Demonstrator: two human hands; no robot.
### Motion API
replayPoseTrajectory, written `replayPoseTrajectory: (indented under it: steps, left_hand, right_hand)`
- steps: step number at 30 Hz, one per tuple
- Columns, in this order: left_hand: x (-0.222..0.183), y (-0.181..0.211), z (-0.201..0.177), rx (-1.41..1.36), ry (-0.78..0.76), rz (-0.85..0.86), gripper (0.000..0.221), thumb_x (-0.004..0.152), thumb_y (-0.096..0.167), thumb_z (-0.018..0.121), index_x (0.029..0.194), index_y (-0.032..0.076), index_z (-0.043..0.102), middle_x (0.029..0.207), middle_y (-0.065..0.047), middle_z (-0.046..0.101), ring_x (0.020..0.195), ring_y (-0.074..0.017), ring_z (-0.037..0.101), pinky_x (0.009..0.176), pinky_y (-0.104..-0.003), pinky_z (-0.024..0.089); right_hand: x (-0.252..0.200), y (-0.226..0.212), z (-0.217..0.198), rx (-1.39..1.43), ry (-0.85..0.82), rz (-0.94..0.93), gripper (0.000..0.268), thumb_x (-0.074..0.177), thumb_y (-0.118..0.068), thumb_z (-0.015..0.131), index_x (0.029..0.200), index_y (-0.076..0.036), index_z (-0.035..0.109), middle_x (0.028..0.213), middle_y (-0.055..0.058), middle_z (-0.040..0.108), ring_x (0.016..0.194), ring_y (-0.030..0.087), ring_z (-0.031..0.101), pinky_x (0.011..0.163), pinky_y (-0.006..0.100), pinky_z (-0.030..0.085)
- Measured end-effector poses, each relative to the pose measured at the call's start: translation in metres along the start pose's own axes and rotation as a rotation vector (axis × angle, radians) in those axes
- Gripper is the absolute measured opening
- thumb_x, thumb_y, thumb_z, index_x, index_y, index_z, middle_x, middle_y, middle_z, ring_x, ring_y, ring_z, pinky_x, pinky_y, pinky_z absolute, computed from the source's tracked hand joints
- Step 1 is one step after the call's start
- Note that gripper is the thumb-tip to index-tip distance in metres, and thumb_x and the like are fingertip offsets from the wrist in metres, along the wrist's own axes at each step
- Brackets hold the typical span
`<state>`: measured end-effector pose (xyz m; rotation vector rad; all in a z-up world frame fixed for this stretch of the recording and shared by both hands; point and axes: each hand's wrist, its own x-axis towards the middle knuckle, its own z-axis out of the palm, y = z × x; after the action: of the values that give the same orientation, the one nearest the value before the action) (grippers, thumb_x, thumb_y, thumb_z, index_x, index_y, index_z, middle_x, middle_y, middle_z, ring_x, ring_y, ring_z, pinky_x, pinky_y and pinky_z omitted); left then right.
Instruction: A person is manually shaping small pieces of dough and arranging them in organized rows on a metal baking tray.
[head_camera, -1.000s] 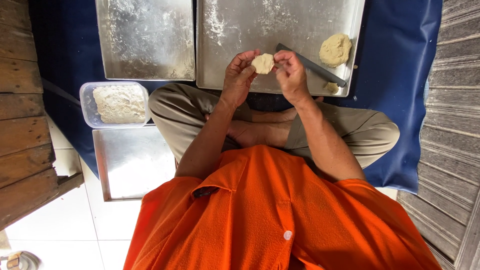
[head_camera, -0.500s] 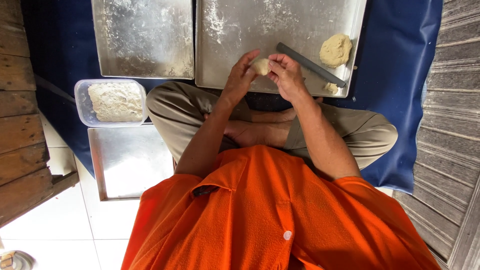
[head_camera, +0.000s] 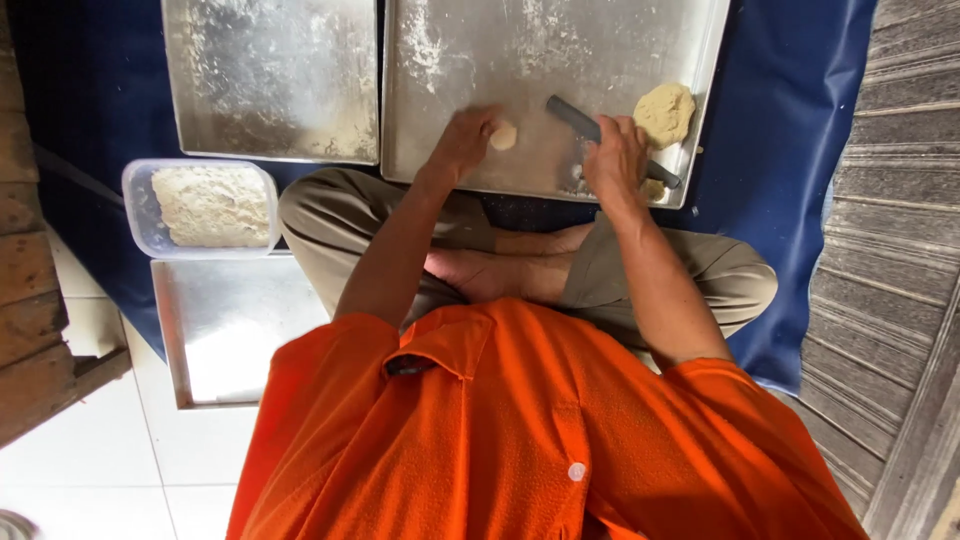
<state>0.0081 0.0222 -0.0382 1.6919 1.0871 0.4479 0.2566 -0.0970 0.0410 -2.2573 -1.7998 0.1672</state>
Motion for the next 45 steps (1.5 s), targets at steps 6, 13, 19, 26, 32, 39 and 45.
replayPoseTrajectory:
  steps: [6, 13, 19, 26, 32, 39, 45]
  left_hand:
    - [-0.016, 0.000, 0.010, 0.704, 0.068, 0.292, 0.051, 0.089, 0.005, 0.058, 0.139, 0.017, 0.058, 0.152, -0.001, 0.052, 0.141, -0.0333, 0.049, 0.103, -0.046, 0.054]
    - [-0.031, 0.032, -0.007, 0.522, 0.240, 0.437, 0.024, 0.087, 0.004, 0.062, 0.109, 0.009, 0.070, 0.106, -0.013, 0.076, 0.091, -0.0352, 0.071, 0.084, -0.045, 0.055]
    - [-0.032, 0.051, -0.036, 0.516, 0.409, 0.377, 0.033, 0.095, 0.002, 0.068, 0.129, 0.005, 0.067, 0.141, -0.007, 0.058, 0.137, -0.0334, 0.052, 0.110, -0.046, 0.048]
    - [-0.004, -0.011, -0.012, 0.798, -0.034, 0.000, 0.057, 0.112, 0.032, 0.051, 0.162, 0.022, 0.025, 0.171, 0.001, 0.015, 0.158, -0.0252, 0.014, 0.127, -0.053, 0.022]
    - [-0.006, 0.015, -0.020, 0.843, -0.270, -0.183, 0.070, 0.116, 0.037, 0.043, 0.170, 0.018, 0.003, 0.173, 0.000, -0.013, 0.159, -0.0268, -0.012, 0.126, -0.063, -0.004]
    - [-0.030, 0.021, -0.022, 0.882, -0.268, -0.126, 0.072, 0.115, 0.034, 0.044, 0.170, 0.011, 0.003, 0.174, -0.001, -0.011, 0.158, -0.0225, -0.013, 0.127, -0.054, -0.006]
    - [-0.045, 0.031, -0.024, 0.868, -0.337, -0.151, 0.075, 0.111, 0.027, 0.047, 0.167, 0.010, 0.000, 0.175, -0.002, -0.006, 0.159, -0.0226, -0.008, 0.130, -0.049, 0.001]
  right_hand:
    - [0.000, 0.033, 0.030, -0.109, -0.038, 0.036, 0.029, 0.082, -0.004, 0.071, 0.111, -0.007, 0.072, 0.105, 0.014, 0.064, 0.098, 0.035, 0.057, 0.093, 0.047, 0.038]
    - [0.023, -0.024, 0.007, 0.118, -0.066, -0.128, 0.036, 0.088, 0.001, 0.069, 0.123, -0.006, 0.070, 0.110, 0.014, 0.062, 0.096, 0.033, 0.061, 0.089, 0.048, 0.040]
    - [0.036, -0.067, 0.019, 0.094, -0.018, -0.355, 0.035, 0.089, -0.004, 0.072, 0.124, -0.009, 0.073, 0.104, 0.005, 0.058, 0.093, 0.023, 0.059, 0.088, 0.039, 0.033]
    - [0.044, -0.063, 0.048, 0.067, -0.131, -0.295, 0.049, 0.091, -0.004, 0.069, 0.138, -0.009, 0.057, 0.130, 0.011, 0.050, 0.118, 0.030, 0.048, 0.100, 0.044, 0.034]
    - [0.042, -0.047, 0.058, 0.025, -0.410, -0.243, 0.076, 0.103, -0.024, 0.062, 0.163, 0.000, 0.022, 0.169, 0.022, 0.010, 0.155, 0.040, 0.003, 0.123, 0.059, 0.009]
    - [0.033, -0.053, 0.047, -0.022, -0.621, -0.195, 0.096, 0.102, -0.047, 0.057, 0.166, 0.000, 0.003, 0.170, 0.027, -0.007, 0.153, 0.042, -0.016, 0.121, 0.064, -0.007]
    - [0.020, -0.058, 0.032, -0.008, -0.680, -0.181, 0.093, 0.105, -0.054, 0.047, 0.165, 0.001, 0.002, 0.169, 0.028, -0.009, 0.154, 0.042, -0.016, 0.122, 0.064, -0.004]
